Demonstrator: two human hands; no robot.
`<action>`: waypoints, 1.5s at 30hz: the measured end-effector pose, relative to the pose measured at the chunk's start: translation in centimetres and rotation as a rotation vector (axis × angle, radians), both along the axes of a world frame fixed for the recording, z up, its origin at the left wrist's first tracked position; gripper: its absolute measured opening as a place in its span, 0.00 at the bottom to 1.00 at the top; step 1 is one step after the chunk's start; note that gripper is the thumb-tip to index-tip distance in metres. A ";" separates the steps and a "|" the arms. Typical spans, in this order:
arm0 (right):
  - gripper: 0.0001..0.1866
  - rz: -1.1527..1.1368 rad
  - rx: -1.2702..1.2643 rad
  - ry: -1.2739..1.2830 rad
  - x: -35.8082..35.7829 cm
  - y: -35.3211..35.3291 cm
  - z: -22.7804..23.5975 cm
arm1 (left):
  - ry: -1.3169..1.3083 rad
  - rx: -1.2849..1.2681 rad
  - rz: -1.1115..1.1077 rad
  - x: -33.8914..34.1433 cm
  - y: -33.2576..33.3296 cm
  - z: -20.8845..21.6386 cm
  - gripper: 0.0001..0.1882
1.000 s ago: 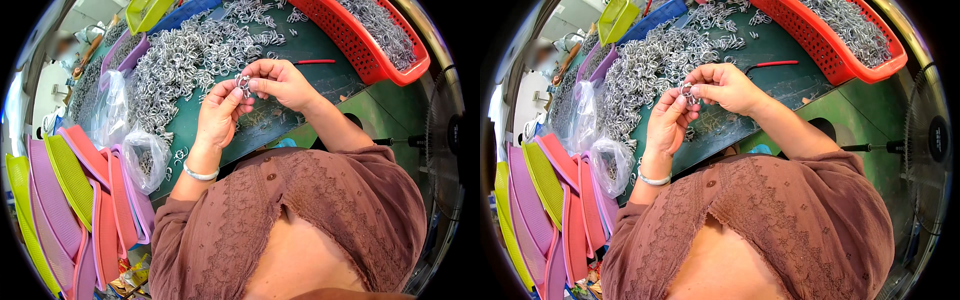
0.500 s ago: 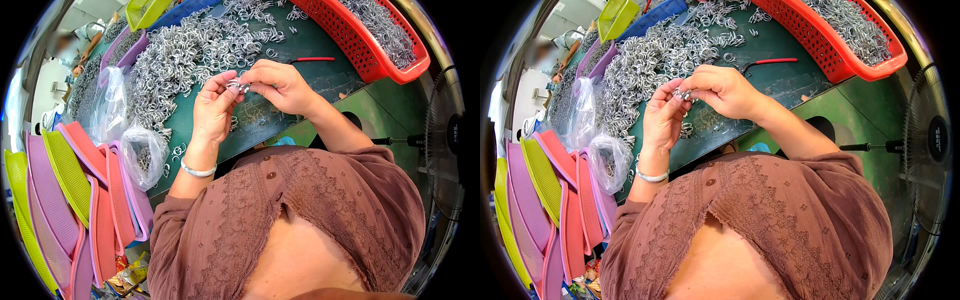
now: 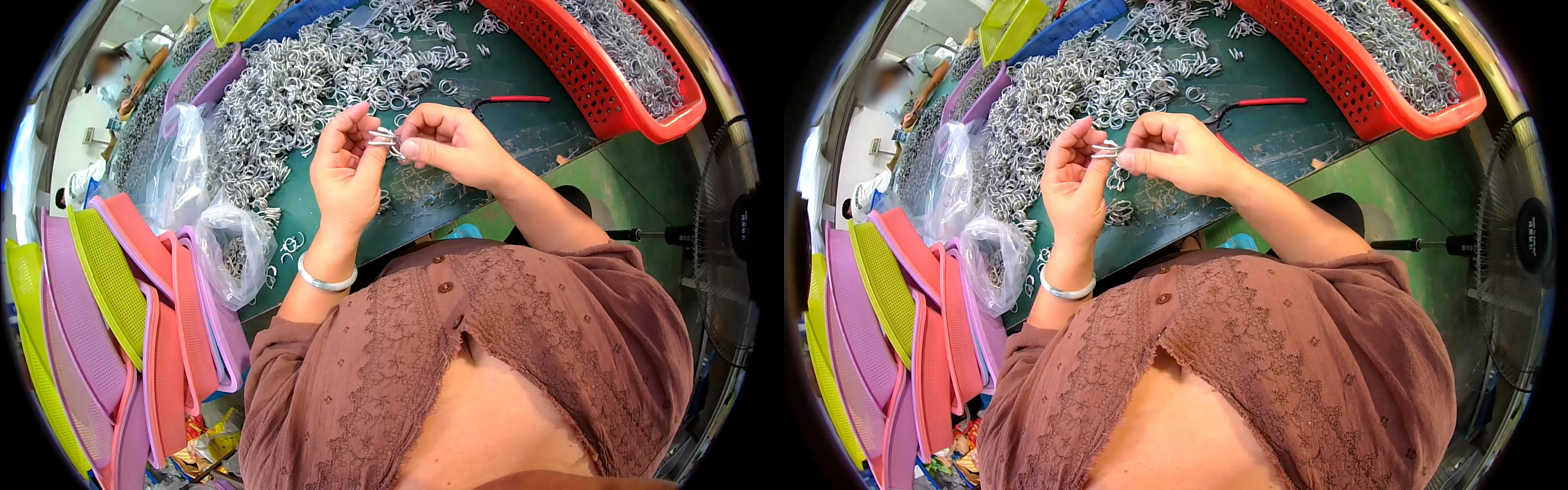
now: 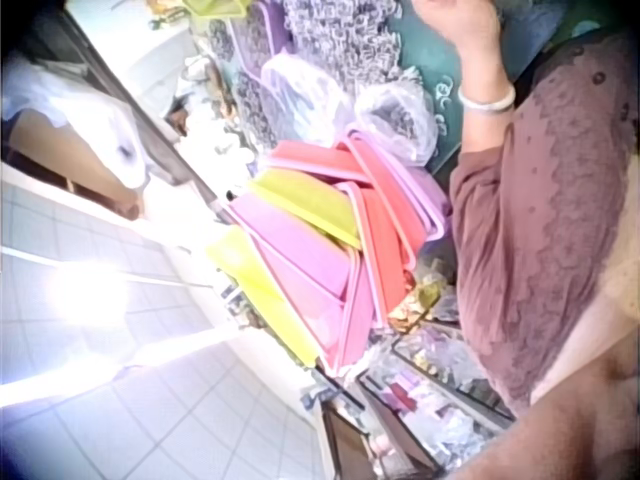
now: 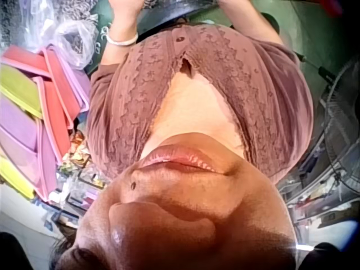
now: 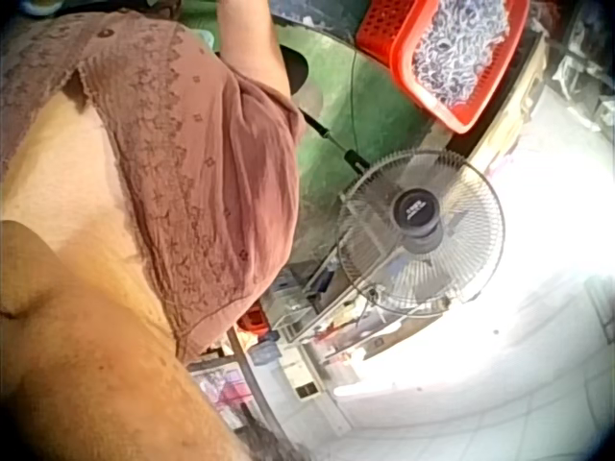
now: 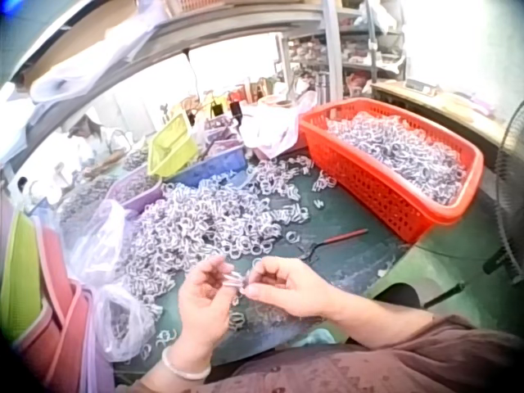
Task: The person connects small metal rings using pliers and by hand, then puts the assembled components into a red basket.
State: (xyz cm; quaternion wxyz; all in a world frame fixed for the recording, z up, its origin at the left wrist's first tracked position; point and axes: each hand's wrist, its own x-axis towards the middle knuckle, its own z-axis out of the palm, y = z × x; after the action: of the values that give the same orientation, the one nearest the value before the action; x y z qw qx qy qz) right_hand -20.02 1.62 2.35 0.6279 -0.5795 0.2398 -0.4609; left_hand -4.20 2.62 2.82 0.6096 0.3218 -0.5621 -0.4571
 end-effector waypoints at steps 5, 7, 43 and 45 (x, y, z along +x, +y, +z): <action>0.09 0.021 0.177 -0.112 0.3 -0.4 -0.6 | -0.271 -0.232 0.035 0.5 -0.1 -0.8 0.20; 0.09 0.024 0.168 -0.099 0.3 -0.3 -0.5 | -0.265 -0.268 0.050 0.4 -0.2 -0.9 0.20; 0.08 -0.353 -0.477 0.092 0.6 -0.7 -0.4 | 0.123 0.240 -0.210 1.4 0.9 -0.4 0.10; 0.07 -0.315 -0.430 0.065 0.5 -0.6 -0.4 | 0.144 0.234 -0.218 1.4 0.9 -0.5 0.11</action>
State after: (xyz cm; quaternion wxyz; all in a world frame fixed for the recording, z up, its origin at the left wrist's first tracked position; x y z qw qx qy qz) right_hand -19.50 1.00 2.00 0.4030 -0.6696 0.2435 -0.5744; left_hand -2.75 3.53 2.33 0.5534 0.2941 -0.4913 -0.6049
